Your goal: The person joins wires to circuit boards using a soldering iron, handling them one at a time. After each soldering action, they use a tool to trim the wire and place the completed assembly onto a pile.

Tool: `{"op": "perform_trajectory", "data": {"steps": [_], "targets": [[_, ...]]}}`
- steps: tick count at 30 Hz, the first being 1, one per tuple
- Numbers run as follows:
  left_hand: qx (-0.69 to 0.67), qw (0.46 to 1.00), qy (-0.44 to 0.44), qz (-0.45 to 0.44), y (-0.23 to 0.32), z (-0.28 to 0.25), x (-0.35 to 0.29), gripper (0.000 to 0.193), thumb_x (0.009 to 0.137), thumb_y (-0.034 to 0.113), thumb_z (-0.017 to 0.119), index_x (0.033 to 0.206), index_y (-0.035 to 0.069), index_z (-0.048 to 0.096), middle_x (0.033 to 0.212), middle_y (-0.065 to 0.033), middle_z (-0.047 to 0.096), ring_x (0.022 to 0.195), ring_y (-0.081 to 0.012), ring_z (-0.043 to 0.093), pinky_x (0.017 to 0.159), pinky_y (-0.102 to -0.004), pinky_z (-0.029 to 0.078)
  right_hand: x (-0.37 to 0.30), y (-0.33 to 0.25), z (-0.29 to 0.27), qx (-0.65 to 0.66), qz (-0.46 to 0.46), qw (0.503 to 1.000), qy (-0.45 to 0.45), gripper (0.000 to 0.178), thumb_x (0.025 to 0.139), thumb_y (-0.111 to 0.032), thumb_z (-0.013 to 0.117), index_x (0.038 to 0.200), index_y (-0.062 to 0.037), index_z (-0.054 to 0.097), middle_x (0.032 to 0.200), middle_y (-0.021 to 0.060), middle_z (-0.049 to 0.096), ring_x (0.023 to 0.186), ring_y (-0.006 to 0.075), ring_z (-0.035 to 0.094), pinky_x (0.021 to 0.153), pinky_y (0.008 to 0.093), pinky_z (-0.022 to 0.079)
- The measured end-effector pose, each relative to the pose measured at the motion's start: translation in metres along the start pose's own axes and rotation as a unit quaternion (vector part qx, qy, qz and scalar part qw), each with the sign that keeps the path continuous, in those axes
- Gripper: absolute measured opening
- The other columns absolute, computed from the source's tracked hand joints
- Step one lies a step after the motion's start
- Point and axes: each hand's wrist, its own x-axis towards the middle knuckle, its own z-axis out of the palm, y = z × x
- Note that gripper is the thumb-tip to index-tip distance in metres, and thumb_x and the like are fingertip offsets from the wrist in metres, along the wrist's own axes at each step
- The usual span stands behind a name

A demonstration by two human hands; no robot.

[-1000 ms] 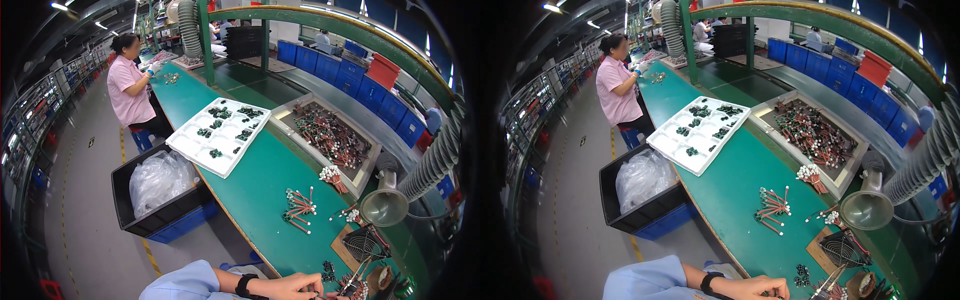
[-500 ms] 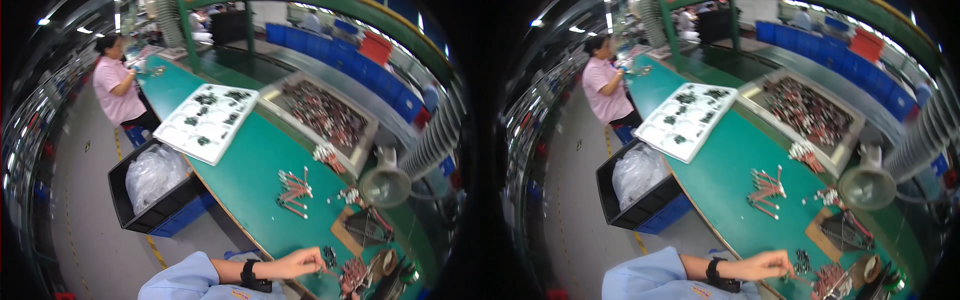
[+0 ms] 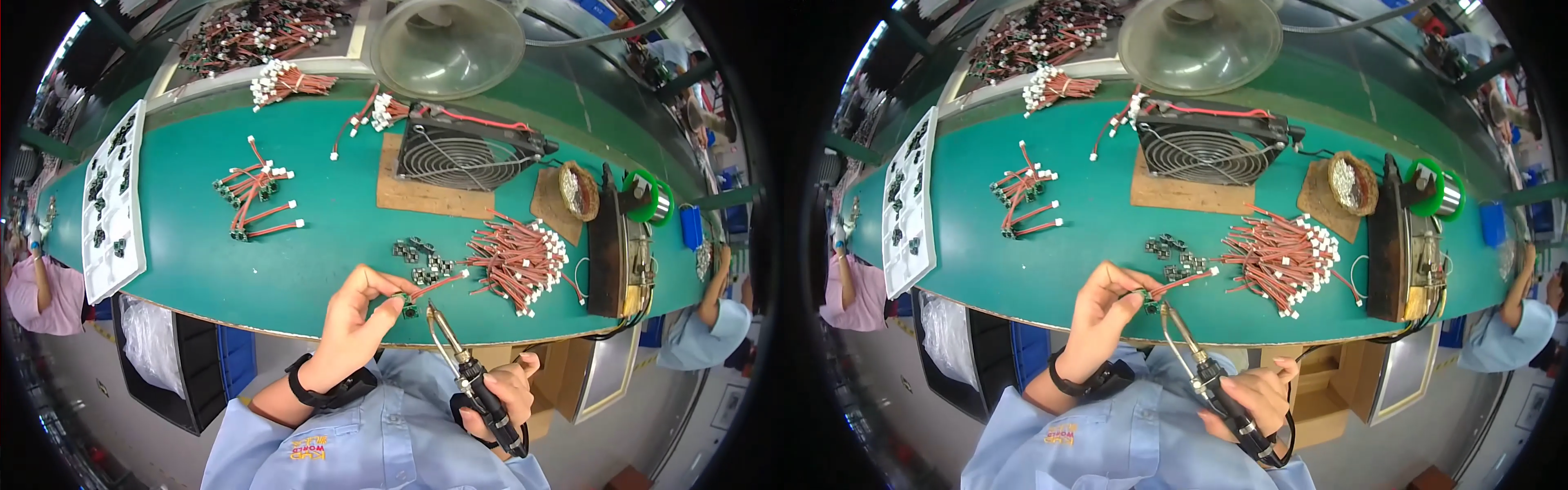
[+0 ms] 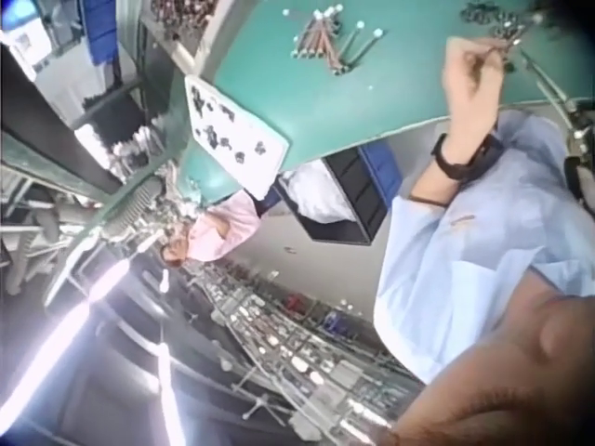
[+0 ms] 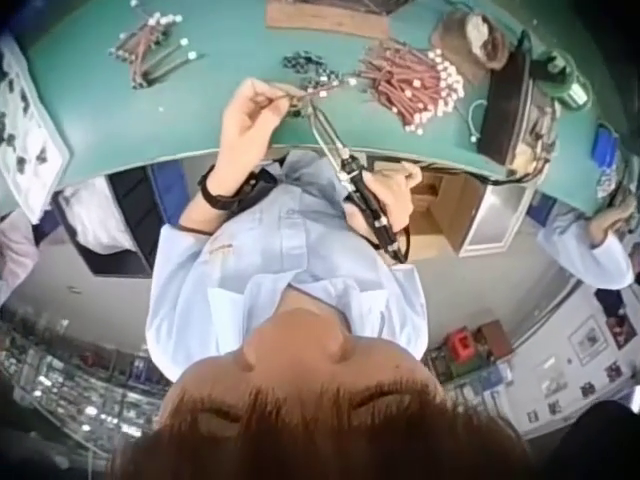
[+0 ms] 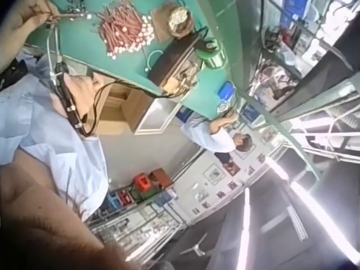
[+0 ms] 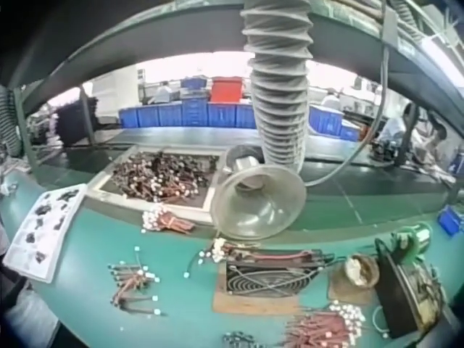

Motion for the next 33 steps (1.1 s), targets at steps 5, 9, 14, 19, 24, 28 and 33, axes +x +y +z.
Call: {"op": "perform_trajectory", "data": {"steps": [5, 9, 14, 19, 24, 28, 33], "targets": [[0.033, 0.999, 0.006, 0.008, -0.0020, 0.0026, -0.0022, 0.010, 0.085, -0.004, 0.049, 0.091, 0.003, 0.043, 0.098, -0.0154, 0.062, 0.094, -0.0179, 0.058, 0.084, -0.0313, 0.044, 0.0051, -0.0035, 0.0017, -0.013, -0.019, 1.000, -0.015, 0.047, 0.060, -0.025, 0.080, 0.100, -0.0107, 0.062, 0.072, -0.0012, 0.063, 0.065, 0.0148, 0.057, 0.091, 0.0391, 0.026], [0.050, 0.999, 0.002, -0.008, -0.0002, 0.0018, -0.0029, 0.010, 0.086, -0.002, 0.048, 0.092, 0.004, 0.042, 0.099, -0.0163, 0.061, 0.093, -0.0185, 0.057, 0.084, -0.0321, 0.044, 0.0062, -0.0016, 0.0040, -0.018, -0.023, 0.999, -0.024, 0.045, 0.059, -0.025, 0.080, 0.099, -0.0115, 0.063, 0.072, -0.0013, 0.063, 0.064, 0.0140, 0.058, 0.092, 0.0385, 0.026], [0.053, 0.999, -0.007, 0.003, -0.0026, 0.0003, -0.0025, 0.010, 0.086, -0.002, 0.049, 0.092, 0.004, 0.043, 0.098, -0.0163, 0.061, 0.093, -0.0186, 0.057, 0.082, -0.0315, 0.044, 0.0071, -0.0002, 0.0048, -0.022, -0.024, 0.999, -0.021, 0.044, 0.059, -0.025, 0.080, 0.097, -0.0120, 0.063, 0.072, -0.0013, 0.064, 0.064, 0.0135, 0.058, 0.092, 0.0377, 0.026], [0.059, 0.998, -0.009, 0.003, -0.0018, 0.0010, -0.0016, 0.010, 0.086, -0.002, 0.049, 0.092, 0.004, 0.043, 0.098, -0.0161, 0.061, 0.093, -0.0188, 0.058, 0.081, -0.0312, 0.045, 0.0059, 0.0016, 0.0062, -0.016, -0.016, 1.000, -0.021, 0.042, 0.059, -0.025, 0.080, 0.096, -0.0125, 0.064, 0.072, -0.0014, 0.063, 0.064, 0.0133, 0.057, 0.092, 0.0375, 0.026], [0.062, 0.998, -0.010, 0.008, -0.0028, 0.0004, -0.0015, 0.010, 0.086, -0.001, 0.049, 0.092, 0.004, 0.043, 0.098, -0.0161, 0.061, 0.093, -0.0188, 0.058, 0.081, -0.0310, 0.045, 0.0051, 0.0026, 0.0074, -0.023, -0.023, 0.999, -0.014, 0.043, 0.058, -0.024, 0.080, 0.096, -0.0126, 0.064, 0.072, -0.0016, 0.063, 0.063, 0.0133, 0.057, 0.091, 0.0373, 0.026], [0.062, 0.998, -0.002, 0.009, -0.0036, 0.0009, -0.0016, 0.011, 0.085, -0.002, 0.052, 0.090, 0.002, 0.044, 0.097, -0.0149, 0.062, 0.092, -0.0181, 0.059, 0.082, -0.0316, 0.045, 0.0042, 0.0023, 0.0054, -0.029, -0.019, 0.999, -0.027, 0.044, 0.058, -0.024, 0.080, 0.097, -0.0124, 0.064, 0.072, -0.0018, 0.063, 0.063, 0.0133, 0.057, 0.091, 0.0371, 0.026], [0.068, 0.998, -0.002, 0.007, -0.0020, 0.0016, -0.0011, 0.010, 0.085, -0.002, 0.052, 0.090, 0.002, 0.044, 0.097, -0.0150, 0.062, 0.092, -0.0173, 0.058, 0.082, -0.0312, 0.045, 0.0055, 0.0022, 0.0059, -0.024, -0.024, 0.999, -0.020, 0.043, 0.059, -0.023, 0.080, 0.097, -0.0120, 0.064, 0.072, -0.0018, 0.063, 0.063, 0.0135, 0.057, 0.090, 0.0369, 0.026]]}}
